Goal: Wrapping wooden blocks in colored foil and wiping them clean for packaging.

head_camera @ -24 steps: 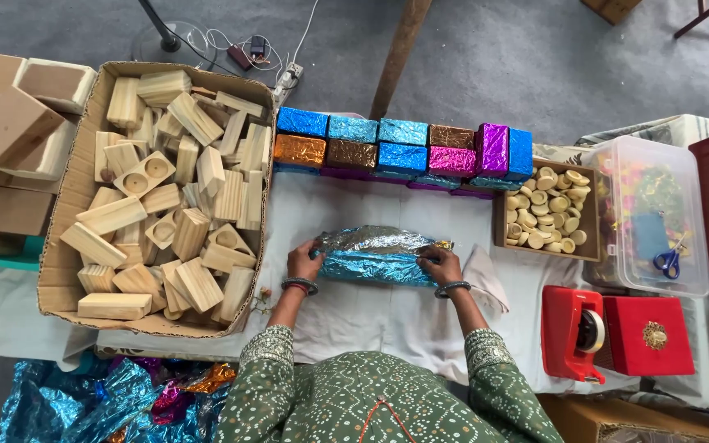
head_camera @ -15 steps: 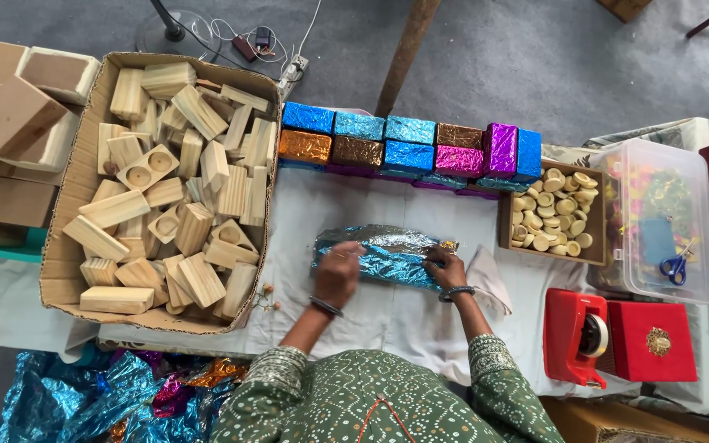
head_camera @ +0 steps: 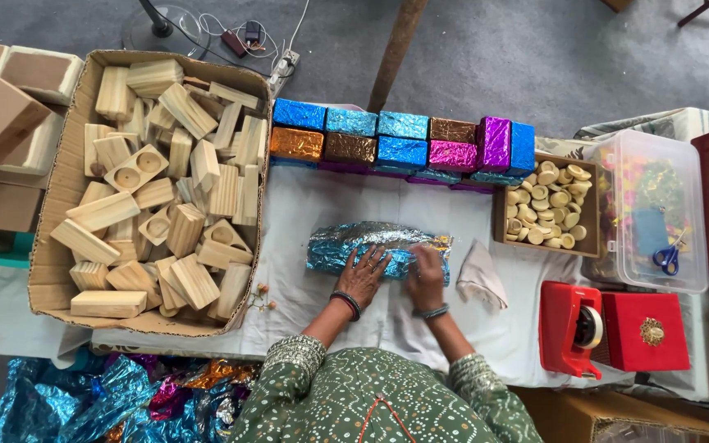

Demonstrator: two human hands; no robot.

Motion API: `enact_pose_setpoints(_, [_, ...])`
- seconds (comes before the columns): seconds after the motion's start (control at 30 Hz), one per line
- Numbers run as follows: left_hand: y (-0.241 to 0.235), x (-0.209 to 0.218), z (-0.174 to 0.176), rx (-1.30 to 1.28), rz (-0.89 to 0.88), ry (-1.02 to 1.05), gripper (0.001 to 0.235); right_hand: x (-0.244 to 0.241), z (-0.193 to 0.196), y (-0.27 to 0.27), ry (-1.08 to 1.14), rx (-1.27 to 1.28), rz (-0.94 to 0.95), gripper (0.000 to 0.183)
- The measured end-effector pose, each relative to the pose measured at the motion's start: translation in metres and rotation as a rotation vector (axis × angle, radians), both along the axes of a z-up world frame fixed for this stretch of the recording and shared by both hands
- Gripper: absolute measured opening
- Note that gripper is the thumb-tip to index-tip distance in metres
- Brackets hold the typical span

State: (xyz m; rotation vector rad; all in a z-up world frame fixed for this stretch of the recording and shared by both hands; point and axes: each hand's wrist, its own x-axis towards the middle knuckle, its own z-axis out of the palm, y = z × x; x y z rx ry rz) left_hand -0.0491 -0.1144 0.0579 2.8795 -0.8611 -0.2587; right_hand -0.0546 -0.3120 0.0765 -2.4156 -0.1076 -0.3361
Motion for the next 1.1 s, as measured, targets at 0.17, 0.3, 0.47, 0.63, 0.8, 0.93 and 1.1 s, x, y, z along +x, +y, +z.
enact_pose_setpoints(0.17, [0.006, 0.012, -0.022, -0.190, 0.028, 0.040, 0.082, -0.010, 0.001, 0.030, -0.002, -0.169, 0.253, 0.059])
enact_pose_setpoints(0.3, [0.023, 0.033, -0.019, -0.296, 0.041, 0.179, 0.093, 0.001, 0.004, 0.021, 0.060, -0.261, 0.287, 0.062])
enact_pose_setpoints(0.47, [0.081, 0.053, -0.027, -0.131, 0.008, 0.137, 0.073, 0.024, -0.001, -0.001, 0.283, -0.222, 0.384, 0.065])
enact_pose_setpoints(0.63, [0.109, 0.039, -0.012, -0.036, 0.352, 0.220, 0.051, 0.027, -0.008, -0.003, 0.318, -0.218, 0.404, 0.068])
enact_pose_setpoints(0.8, [0.049, 0.006, 0.017, -0.165, 0.221, -0.216, 0.055, 0.028, -0.010, -0.004, 0.295, -0.174, 0.414, 0.070])
enact_pose_setpoints(0.93, [0.010, -0.001, 0.008, -0.310, 0.116, -0.048, 0.060, 0.025, -0.012, -0.007, 0.311, -0.162, 0.402, 0.071])
enact_pose_setpoints(1.1, [0.003, 0.001, -0.021, -0.240, 0.081, -0.158, 0.050, 0.007, 0.000, -0.015, 0.290, -0.288, 0.296, 0.072])
